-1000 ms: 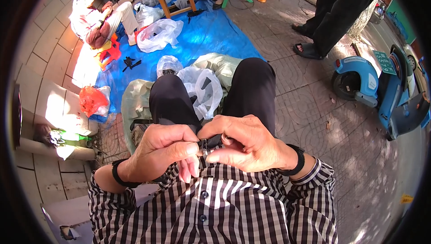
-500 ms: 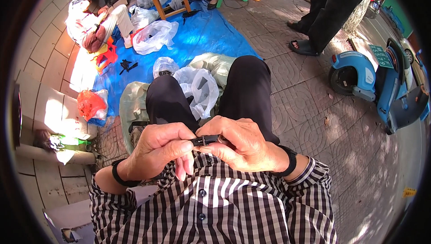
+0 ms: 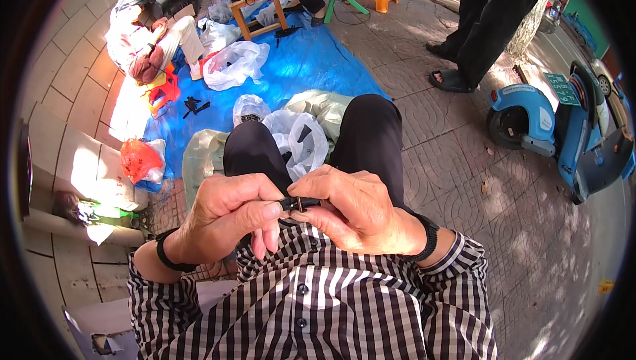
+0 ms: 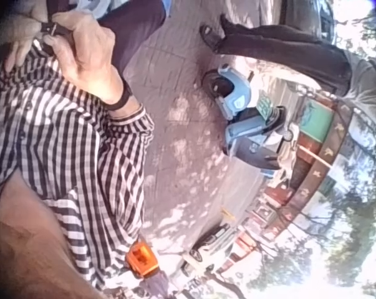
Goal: Assembling small plastic components onto a black shoe strap while seated outdoors.
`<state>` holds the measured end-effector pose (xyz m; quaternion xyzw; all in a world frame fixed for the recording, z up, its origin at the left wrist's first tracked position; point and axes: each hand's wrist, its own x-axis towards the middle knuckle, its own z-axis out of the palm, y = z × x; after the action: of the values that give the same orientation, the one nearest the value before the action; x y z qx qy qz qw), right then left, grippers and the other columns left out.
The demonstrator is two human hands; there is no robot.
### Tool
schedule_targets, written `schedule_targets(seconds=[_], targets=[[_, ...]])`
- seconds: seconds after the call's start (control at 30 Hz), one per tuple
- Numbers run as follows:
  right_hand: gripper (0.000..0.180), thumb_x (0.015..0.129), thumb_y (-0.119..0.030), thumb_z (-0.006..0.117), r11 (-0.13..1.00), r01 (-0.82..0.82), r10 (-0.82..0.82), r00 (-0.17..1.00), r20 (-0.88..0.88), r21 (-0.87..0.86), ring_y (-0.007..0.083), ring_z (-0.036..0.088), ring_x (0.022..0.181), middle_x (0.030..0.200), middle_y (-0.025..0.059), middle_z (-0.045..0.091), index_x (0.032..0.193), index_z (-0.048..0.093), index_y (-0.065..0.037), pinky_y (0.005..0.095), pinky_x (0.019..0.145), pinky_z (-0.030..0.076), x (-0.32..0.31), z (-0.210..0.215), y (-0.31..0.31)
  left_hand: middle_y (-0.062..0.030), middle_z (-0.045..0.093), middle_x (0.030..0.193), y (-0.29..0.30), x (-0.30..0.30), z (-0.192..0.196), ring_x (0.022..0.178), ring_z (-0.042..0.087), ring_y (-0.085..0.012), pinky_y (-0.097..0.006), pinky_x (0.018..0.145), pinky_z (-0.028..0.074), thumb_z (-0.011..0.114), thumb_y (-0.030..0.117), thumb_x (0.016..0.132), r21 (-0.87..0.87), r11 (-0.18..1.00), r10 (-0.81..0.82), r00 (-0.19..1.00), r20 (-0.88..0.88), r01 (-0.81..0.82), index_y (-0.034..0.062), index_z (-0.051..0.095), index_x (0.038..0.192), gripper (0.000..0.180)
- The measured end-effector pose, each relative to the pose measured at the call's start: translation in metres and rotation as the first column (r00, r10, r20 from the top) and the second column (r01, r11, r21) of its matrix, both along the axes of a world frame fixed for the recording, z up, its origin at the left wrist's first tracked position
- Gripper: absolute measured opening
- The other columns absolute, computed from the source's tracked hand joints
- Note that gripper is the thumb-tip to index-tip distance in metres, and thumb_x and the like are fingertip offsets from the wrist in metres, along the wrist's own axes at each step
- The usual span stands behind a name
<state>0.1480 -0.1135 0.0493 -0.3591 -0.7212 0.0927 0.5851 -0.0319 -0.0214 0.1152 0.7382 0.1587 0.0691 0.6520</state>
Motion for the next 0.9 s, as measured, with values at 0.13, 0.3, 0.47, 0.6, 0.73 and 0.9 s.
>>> schedule_targets(seconds=[0.13,0.3,0.47,0.6,0.73,0.9], targets=[[0.019,0.076,0.000,0.065,0.999,0.014,-0.017,0.997,0.081,0.035,0.0239,0.065,0.065,0.082,0.0147,0.063,0.092,0.056,0.005,0.0287,0.051,0.050,0.001,0.006,0.000,-0.0052,0.060,0.061,-0.006,0.000,0.001,0.048,0.056,-0.0074,-0.020,0.042,0.044,0.052,0.008,0.091,0.127,0.990,0.056,0.998,0.000,-0.056,-0.0013,0.056,0.082,0.013],[0.019,0.077,-0.001,0.064,1.000,0.011,-0.013,0.993,0.116,0.025,0.0238,0.064,0.062,0.082,0.0147,0.062,0.093,0.057,0.005,0.0291,0.049,0.049,0.001,0.009,-0.002,-0.0048,0.060,0.060,-0.008,-0.002,-0.002,0.049,0.057,-0.0073,-0.020,0.043,0.045,0.054,0.007,0.089,0.331,0.942,0.052,0.998,0.041,-0.063,-0.0011,0.056,0.082,0.011],[0.020,0.078,-0.002,0.062,0.997,0.011,-0.022,0.991,0.134,0.079,0.0230,0.061,0.059,0.080,0.0136,0.060,0.096,0.057,0.006,0.0295,0.046,0.047,0.001,0.006,0.003,-0.0044,0.060,0.061,0.001,-0.002,0.004,0.048,0.056,-0.0069,-0.019,0.043,0.044,0.052,0.009,0.090,-0.105,0.991,0.071,0.992,-0.104,-0.082,-0.0014,0.056,0.081,0.014],[0.021,0.078,-0.004,0.063,0.998,0.025,-0.034,0.987,0.156,0.056,0.0222,0.060,0.057,0.079,0.0129,0.059,0.096,0.057,0.006,0.0294,0.045,0.046,0.000,0.008,0.003,-0.0039,0.060,0.061,0.000,-0.004,0.005,0.048,0.056,-0.0062,-0.019,0.043,0.045,0.053,0.009,0.089,-0.072,0.992,0.097,0.989,-0.113,-0.106,-0.0018,0.057,0.081,0.014],[0.021,0.079,-0.006,0.063,0.998,0.035,-0.043,0.984,0.175,0.046,0.0219,0.060,0.056,0.080,0.0129,0.059,0.095,0.057,0.005,0.0292,0.045,0.046,0.000,0.007,0.001,-0.0026,0.059,0.060,-0.007,0.000,0.003,0.049,0.056,-0.0050,-0.018,0.043,0.043,0.054,0.005,0.087,0.024,0.989,0.147,0.985,-0.094,-0.145,-0.0019,0.057,0.079,0.012],[0.020,0.079,-0.006,0.063,0.998,0.049,-0.055,0.980,0.191,0.036,0.0217,0.060,0.057,0.080,0.0122,0.059,0.095,0.057,0.004,0.0288,0.045,0.046,-0.001,0.006,0.001,-0.0010,0.057,0.060,-0.007,0.001,-0.001,0.051,0.053,-0.0028,-0.018,0.044,0.040,0.053,0.002,0.085,0.185,0.970,0.173,0.984,-0.051,-0.161,-0.0021,0.057,0.077,0.010]])
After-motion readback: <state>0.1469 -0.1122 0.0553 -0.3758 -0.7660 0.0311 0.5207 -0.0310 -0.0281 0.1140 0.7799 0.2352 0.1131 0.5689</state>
